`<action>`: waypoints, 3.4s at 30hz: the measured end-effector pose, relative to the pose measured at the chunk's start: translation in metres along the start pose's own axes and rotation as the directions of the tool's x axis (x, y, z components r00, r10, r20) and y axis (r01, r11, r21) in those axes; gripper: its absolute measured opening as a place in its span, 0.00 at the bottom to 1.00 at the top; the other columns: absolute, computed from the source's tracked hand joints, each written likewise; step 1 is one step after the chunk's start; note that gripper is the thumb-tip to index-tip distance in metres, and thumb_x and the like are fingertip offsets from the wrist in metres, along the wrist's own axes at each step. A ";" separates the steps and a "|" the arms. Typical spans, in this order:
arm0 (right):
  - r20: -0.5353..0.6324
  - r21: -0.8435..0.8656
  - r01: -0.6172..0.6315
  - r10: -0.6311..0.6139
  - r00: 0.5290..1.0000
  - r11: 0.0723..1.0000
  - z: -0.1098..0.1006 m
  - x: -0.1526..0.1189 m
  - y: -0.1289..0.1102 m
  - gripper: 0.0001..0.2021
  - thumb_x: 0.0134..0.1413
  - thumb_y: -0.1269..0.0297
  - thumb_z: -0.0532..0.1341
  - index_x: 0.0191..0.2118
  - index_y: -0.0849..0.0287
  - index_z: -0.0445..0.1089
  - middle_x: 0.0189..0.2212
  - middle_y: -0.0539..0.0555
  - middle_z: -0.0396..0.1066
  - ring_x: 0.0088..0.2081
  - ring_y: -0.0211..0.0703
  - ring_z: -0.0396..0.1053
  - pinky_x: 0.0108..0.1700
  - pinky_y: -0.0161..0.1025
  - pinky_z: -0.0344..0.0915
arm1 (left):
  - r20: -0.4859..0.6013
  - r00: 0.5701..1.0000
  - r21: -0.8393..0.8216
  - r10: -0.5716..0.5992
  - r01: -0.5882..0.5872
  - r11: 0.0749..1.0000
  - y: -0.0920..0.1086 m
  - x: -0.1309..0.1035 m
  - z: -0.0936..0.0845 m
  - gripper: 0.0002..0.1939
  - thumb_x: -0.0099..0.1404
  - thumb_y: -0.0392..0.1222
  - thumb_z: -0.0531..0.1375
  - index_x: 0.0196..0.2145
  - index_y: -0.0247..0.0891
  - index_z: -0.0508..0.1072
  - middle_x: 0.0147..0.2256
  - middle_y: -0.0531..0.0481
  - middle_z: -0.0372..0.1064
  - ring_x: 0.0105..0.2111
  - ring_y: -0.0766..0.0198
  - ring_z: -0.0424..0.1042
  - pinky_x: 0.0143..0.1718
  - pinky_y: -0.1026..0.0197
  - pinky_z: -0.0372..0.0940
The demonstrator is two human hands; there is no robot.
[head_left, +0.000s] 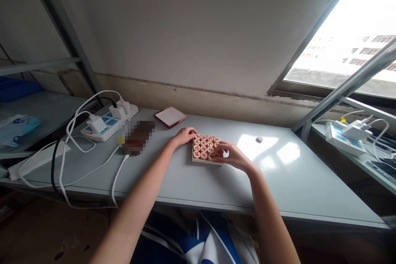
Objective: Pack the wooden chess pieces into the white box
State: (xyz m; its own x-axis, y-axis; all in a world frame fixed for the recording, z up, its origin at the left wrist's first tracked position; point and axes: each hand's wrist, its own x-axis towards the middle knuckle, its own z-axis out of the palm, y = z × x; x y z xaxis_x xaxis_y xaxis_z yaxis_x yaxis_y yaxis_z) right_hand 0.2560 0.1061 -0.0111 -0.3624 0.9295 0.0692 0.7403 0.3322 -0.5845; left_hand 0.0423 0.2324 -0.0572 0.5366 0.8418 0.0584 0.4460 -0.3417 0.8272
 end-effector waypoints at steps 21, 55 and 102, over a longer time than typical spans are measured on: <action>-0.059 -0.131 -0.009 0.001 0.998 0.991 0.004 0.002 0.004 0.25 0.58 0.47 0.48 0.20 0.57 0.69 0.29 0.53 0.68 0.32 0.39 0.63 0.34 0.34 0.59 | 0.004 1.000 -0.010 0.019 -0.018 1.000 -0.001 0.000 0.001 0.13 0.57 0.43 0.52 0.36 0.35 0.72 0.30 0.48 0.71 0.27 0.65 0.67 0.26 0.66 0.61; -0.662 -0.184 -0.719 0.456 0.594 0.670 -0.009 -0.012 0.107 0.18 0.54 0.64 0.48 0.47 0.62 0.67 0.50 0.63 0.61 0.51 0.54 0.58 0.52 0.51 0.55 | -0.025 1.000 0.021 -0.014 0.014 1.000 0.001 0.000 0.003 0.13 0.56 0.41 0.52 0.35 0.36 0.72 0.26 0.50 0.69 0.25 0.65 0.66 0.21 0.67 0.57; 0.045 0.216 -0.010 0.000 0.999 0.976 -0.014 -0.005 0.018 0.12 0.46 0.55 0.63 0.37 0.55 0.73 0.37 0.53 0.69 0.38 0.43 0.63 0.39 0.40 0.60 | -0.034 0.999 0.059 0.002 0.000 0.998 0.002 0.000 0.002 0.14 0.56 0.42 0.52 0.35 0.35 0.73 0.31 0.48 0.71 0.28 0.64 0.67 0.27 0.66 0.59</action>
State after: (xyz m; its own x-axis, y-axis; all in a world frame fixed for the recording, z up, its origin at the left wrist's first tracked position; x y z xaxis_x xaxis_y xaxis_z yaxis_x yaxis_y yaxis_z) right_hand 0.2787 0.1097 -0.0108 -0.3875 0.9213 0.0327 0.6039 0.2805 -0.7460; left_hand 0.0442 0.2308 -0.0568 0.5133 0.8545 0.0791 0.4869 -0.3659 0.7931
